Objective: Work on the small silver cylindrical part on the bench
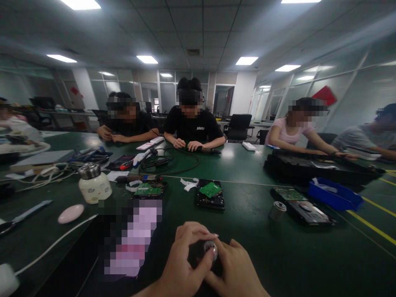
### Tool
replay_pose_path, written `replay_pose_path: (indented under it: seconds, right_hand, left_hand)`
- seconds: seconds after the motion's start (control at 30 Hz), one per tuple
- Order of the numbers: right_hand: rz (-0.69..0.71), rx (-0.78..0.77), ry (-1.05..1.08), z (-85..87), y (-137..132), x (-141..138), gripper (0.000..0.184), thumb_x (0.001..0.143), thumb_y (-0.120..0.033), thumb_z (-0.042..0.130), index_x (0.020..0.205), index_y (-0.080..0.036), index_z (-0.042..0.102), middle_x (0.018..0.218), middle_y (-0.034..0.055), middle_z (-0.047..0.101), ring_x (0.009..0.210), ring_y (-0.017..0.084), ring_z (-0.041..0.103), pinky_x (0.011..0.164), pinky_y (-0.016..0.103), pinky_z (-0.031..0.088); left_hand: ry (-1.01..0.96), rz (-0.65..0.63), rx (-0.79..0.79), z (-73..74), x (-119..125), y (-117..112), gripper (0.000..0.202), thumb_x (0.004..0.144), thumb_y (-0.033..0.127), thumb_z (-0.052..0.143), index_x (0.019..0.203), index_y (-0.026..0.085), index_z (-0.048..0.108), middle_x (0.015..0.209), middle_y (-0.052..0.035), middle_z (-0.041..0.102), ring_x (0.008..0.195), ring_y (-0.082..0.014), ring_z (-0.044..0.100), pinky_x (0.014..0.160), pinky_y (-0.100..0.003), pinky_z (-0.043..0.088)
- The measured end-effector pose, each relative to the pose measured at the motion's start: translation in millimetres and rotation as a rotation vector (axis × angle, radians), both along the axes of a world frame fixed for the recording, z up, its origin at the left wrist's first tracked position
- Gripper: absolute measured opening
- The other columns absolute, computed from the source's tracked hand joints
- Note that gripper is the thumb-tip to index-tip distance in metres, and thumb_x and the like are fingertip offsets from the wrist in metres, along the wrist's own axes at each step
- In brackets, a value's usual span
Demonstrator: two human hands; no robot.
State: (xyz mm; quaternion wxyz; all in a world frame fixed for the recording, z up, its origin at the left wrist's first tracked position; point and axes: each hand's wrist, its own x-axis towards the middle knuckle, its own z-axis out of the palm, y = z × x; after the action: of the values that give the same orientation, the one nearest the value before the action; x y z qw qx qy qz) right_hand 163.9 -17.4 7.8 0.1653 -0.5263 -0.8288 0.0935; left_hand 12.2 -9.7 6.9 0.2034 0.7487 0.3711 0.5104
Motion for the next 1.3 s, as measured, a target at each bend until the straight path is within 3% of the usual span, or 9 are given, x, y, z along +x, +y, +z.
replay_pose_path:
  seconds: [0.17,0.3,0.4,0.57,0.73,0.83,0.97,1.17,1.3]
  right_hand:
    - [-0.009,-0.009,-0.009,2.1,0,-1,0.019,0.078,-0.028,0.052,0.094,-0.019,0.057,0.087,0.0049,0.069,0.068,0.022,0.063,0.068,0.033,0.036]
    - [-0.008,-0.022,-0.011,1.0,1,0,0.02,0.078,-0.028,0.052,0.094,-0.019,0.059,0.089,0.0062,0.069,0.073,0.023,0.064,0.068,0.033,0.036]
    - [0.008,-0.015,-0.004,0.2,0,1,0.015,0.078,-0.028,0.052,0.088,-0.019,0.059,0.089,0.0056,0.07,0.07,0.021,0.064,0.066,0.031,0.035]
    - [0.003,0.009,-0.013,1.1,-1,0,0.019,0.079,-0.027,0.051,0.094,-0.019,0.057,0.086,0.0045,0.069,0.067,0.02,0.063,0.066,0.031,0.036]
    - [-0.002,0.037,-0.038,-2.0,0,1,0.018,0.078,-0.029,0.053,0.093,-0.02,0.056,0.088,0.0048,0.07,0.068,0.02,0.063,0.066,0.03,0.035]
    - [-0.004,0.048,-0.038,-2.5,0,1,0.014,0.08,-0.03,0.052,0.089,-0.02,0.055,0.08,0.0031,0.068,0.065,0.019,0.062,0.064,0.03,0.034]
    - [-0.031,0.039,-0.03,1.9,-2,0,0.013,0.081,-0.032,0.053,0.084,-0.019,0.053,0.075,0.0028,0.067,0.062,0.02,0.061,0.064,0.03,0.033]
    - [-0.042,0.026,-0.026,4.7,-2,-2,0.015,0.083,-0.035,0.053,0.084,-0.02,0.054,0.075,0.0026,0.068,0.062,0.02,0.061,0.064,0.03,0.033]
    - [-0.044,0.037,-0.018,1.6,-2,-1,0.013,0.081,-0.032,0.053,0.083,-0.02,0.054,0.075,0.0022,0.068,0.062,0.02,0.061,0.065,0.031,0.033]
  left_hand:
    - [-0.028,0.089,-0.025,0.2,1,0,0.025,0.072,0.013,0.066,0.094,0.022,0.056,0.084,-0.0026,0.062,0.083,-0.0214,0.061,0.074,-0.035,0.051]
    - [-0.004,0.047,-0.009,1.5,0,-1,0.014,0.076,0.014,0.062,0.087,0.022,0.063,0.09,-0.0047,0.064,0.087,-0.0219,0.062,0.077,-0.035,0.051]
    - [0.012,0.005,0.01,2.7,0,-2,0.017,0.077,0.014,0.061,0.092,0.023,0.065,0.094,-0.0055,0.064,0.091,-0.0222,0.062,0.079,-0.035,0.051]
    - [-0.035,0.074,-0.014,0.9,1,-1,0.025,0.073,0.013,0.064,0.096,0.022,0.057,0.089,-0.0041,0.064,0.085,-0.0218,0.063,0.076,-0.035,0.052]
    - [-0.052,0.067,-0.003,-1.8,1,0,0.015,0.077,0.016,0.062,0.09,0.021,0.057,0.083,-0.0029,0.063,0.082,-0.0204,0.063,0.073,-0.033,0.051]
    - [-0.109,0.14,-0.009,-5.1,0,4,0.006,0.082,0.021,0.06,0.087,0.021,0.057,0.085,-0.0035,0.062,0.084,-0.0201,0.062,0.075,-0.033,0.05]
    - [-0.005,0.28,-0.181,-11.8,-4,17,0.002,0.082,0.021,0.06,0.084,0.021,0.059,0.088,-0.0044,0.065,0.087,-0.0236,0.061,0.082,-0.042,0.046]
    - [0.073,0.273,-0.282,-13.0,-8,26,0.006,0.078,0.017,0.062,0.079,0.023,0.062,0.081,-0.002,0.067,0.083,-0.0251,0.062,0.08,-0.044,0.046]
    - [-0.135,0.195,-0.196,-6.4,-3,16,0.003,0.084,0.021,0.058,0.082,0.021,0.056,0.086,-0.0023,0.067,0.086,-0.0205,0.065,0.08,-0.036,0.05]
